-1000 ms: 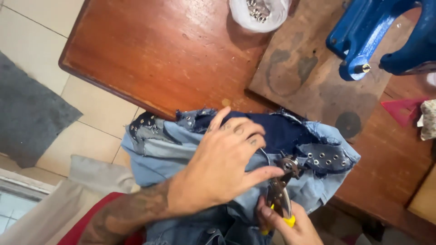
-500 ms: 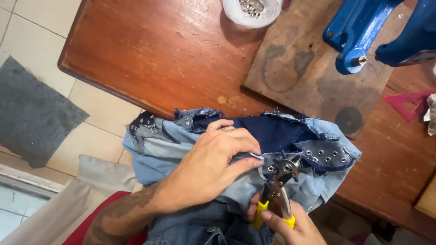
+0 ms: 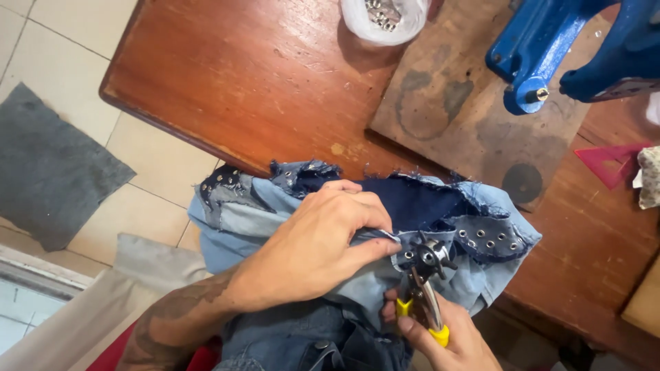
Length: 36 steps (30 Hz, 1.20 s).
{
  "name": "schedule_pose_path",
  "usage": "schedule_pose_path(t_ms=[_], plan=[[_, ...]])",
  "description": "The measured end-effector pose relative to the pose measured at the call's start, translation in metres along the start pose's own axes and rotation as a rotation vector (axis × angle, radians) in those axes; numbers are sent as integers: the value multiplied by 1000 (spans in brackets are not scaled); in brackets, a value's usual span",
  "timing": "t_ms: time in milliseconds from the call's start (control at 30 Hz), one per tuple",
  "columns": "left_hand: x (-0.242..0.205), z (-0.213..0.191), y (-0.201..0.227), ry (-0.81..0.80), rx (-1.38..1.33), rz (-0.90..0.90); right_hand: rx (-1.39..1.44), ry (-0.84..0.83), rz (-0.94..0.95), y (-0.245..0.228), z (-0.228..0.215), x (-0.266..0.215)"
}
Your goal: The person uses a blue manual rivet press to attach metal rivets to the hem of a pair of blue jeans. They then use a pair of yellow-handled pliers to crimp and secure the rivets in place.
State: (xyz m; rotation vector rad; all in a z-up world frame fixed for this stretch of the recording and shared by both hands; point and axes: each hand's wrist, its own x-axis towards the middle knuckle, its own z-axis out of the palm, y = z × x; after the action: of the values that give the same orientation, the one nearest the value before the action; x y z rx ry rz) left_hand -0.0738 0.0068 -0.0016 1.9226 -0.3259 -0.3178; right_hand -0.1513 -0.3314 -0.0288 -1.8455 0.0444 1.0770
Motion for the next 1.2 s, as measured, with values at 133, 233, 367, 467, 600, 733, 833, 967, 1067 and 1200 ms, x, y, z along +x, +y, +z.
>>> schedule_pose_path(t_ms=[133, 233, 367, 467, 600, 733, 833, 967, 1067, 1200], plan=[[1, 0, -1, 9, 0, 9, 37, 16, 105, 0, 0, 3], [-2, 0, -2, 25, -9, 33, 54, 22, 143, -1, 3, 3], [-1, -3, 0, 39, -32, 68, 10, 66, 243, -9, 5, 3], [-1, -2, 1, 43, -40, 47, -207, 77, 104, -4, 4, 6], [-6, 0, 2, 22, -35, 83, -120, 182, 150, 12, 21, 9], [-2, 5, -1, 47, -62, 144, -217, 278, 84, 1, 28, 8], [-2, 4, -4, 95, -106, 154, -242, 293, 115, -24, 29, 6], [-5, -1, -9, 131, -106, 95, -236, 277, 145, -46, 33, 6], [-2, -12, -9, 104, -133, 121, -21, -8, -62, -41, 17, -6], [-6, -25, -14, 89, -154, 86, 564, -328, 54, 80, -12, -33]])
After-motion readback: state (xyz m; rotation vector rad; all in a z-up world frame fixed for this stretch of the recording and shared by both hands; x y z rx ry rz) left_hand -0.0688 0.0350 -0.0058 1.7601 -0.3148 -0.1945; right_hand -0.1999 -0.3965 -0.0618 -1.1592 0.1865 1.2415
